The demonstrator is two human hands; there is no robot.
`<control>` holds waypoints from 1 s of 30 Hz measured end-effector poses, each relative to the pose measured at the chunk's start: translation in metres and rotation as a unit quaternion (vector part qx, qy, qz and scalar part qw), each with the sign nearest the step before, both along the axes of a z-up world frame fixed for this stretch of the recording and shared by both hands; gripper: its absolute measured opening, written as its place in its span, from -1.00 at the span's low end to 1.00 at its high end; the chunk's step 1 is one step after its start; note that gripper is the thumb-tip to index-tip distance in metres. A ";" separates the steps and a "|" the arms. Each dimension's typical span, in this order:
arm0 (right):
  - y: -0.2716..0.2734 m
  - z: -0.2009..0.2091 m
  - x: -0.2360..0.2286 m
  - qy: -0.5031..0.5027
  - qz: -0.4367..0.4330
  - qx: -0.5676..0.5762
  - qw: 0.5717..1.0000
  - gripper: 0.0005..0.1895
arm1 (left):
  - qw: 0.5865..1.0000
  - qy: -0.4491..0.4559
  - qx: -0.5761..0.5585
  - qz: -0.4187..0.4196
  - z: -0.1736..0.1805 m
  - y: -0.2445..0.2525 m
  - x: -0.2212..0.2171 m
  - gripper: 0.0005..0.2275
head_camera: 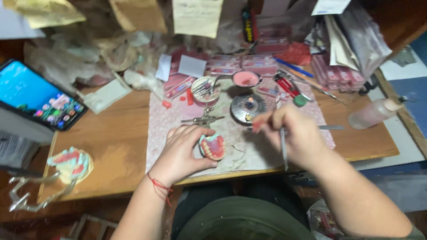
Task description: The person uses a heated metal tool to apply and shape pink wax onto a dental mold held in a clamp. They repeatedly heat the tool over a small flame and smooth the wax on the mold's surface.
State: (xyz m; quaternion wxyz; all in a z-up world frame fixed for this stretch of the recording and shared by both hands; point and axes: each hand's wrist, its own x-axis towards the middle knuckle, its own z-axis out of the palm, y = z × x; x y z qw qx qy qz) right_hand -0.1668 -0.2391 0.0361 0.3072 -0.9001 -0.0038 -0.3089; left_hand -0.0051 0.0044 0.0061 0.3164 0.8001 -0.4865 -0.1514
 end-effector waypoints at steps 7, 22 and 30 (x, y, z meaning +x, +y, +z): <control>-0.134 0.034 0.060 0.115 -0.206 -0.050 0.971 -0.76 | 0.998 -0.054 -0.018 0.010 -0.016 -0.004 0.000 -0.37; -0.250 -0.008 0.148 0.230 -0.298 -0.399 0.836 -0.60 | 0.998 -0.046 -0.035 0.000 -0.022 0.000 0.004 -0.38; -0.100 0.062 0.090 0.129 -0.104 0.037 0.985 -0.73 | 0.997 -0.058 -0.041 -0.003 -0.023 0.001 0.003 -0.37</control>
